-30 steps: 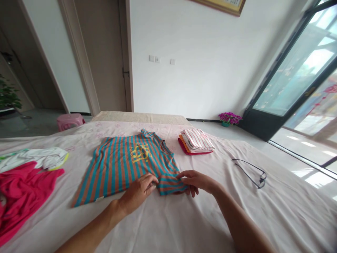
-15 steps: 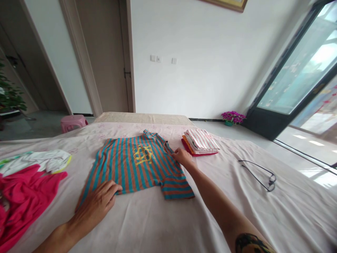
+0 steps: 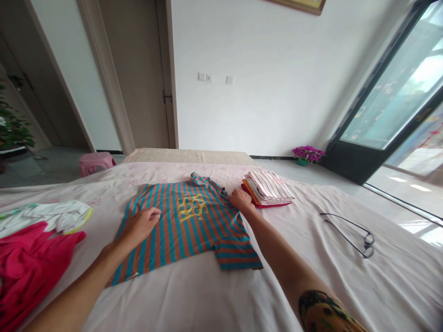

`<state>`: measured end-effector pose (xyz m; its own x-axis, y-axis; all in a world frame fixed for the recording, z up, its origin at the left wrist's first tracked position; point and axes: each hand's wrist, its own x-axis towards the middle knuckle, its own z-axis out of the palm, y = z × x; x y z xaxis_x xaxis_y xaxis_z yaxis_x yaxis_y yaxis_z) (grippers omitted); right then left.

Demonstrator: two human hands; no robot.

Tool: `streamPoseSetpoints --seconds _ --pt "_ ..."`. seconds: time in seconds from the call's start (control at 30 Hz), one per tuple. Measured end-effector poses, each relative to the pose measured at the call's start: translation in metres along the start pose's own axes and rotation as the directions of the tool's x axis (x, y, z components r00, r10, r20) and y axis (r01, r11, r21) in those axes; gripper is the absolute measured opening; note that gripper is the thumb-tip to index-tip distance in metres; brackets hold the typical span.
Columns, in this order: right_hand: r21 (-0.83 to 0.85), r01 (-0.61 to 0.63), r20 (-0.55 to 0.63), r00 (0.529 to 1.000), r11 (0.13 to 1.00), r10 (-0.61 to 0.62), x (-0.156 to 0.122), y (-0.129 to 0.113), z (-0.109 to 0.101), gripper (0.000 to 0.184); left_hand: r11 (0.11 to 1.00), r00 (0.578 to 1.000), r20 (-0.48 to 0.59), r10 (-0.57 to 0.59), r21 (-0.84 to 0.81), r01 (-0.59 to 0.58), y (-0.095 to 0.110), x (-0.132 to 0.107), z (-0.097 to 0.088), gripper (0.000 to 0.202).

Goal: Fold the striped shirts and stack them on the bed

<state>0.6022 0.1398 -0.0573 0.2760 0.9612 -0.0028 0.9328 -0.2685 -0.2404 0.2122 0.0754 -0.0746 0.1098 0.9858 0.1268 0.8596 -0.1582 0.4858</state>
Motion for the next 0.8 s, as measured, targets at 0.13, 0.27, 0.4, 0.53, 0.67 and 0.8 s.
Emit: streamPoseSetpoints --seconds 0.13,0.27,0.4,0.53,0.67,0.8 --pt "0.041 0.012 0.007 1.0 0.999 -0.012 0.023 -0.02 0.011 0.043 0.977 0.987 -0.148 0.056 0.212 -0.024 -0.013 0.028 0.022 0.046" --pt "0.088 0.03 -0.022 0.999 0.996 -0.028 0.039 -0.027 0.021 0.043 0.904 0.982 -0.185 0.036 0.425 0.048 -0.024 0.031 0.036 0.055" --pt "0.125 0.037 -0.077 0.997 0.991 -0.028 0.049 -0.029 0.026 0.035 0.854 0.977 -0.207 0.046 0.515 0.069 -0.023 0.027 0.038 0.058" --pt "0.111 0.015 -0.126 0.992 0.994 -0.001 0.051 -0.031 0.026 0.041 0.837 0.972 -0.231 0.039 0.539 0.095 -0.013 0.022 0.034 0.058" --pt "0.05 0.029 -0.123 0.992 0.998 -0.023 0.049 -0.034 0.023 0.042 0.834 0.976 -0.216 -0.006 0.538 0.124 -0.007 0.02 0.035 0.057" --pt "-0.045 0.082 -0.058 0.995 0.996 -0.085 0.053 -0.032 0.019 0.038 0.816 0.983 -0.179 -0.039 0.563 0.135 -0.009 0.021 0.038 0.062"
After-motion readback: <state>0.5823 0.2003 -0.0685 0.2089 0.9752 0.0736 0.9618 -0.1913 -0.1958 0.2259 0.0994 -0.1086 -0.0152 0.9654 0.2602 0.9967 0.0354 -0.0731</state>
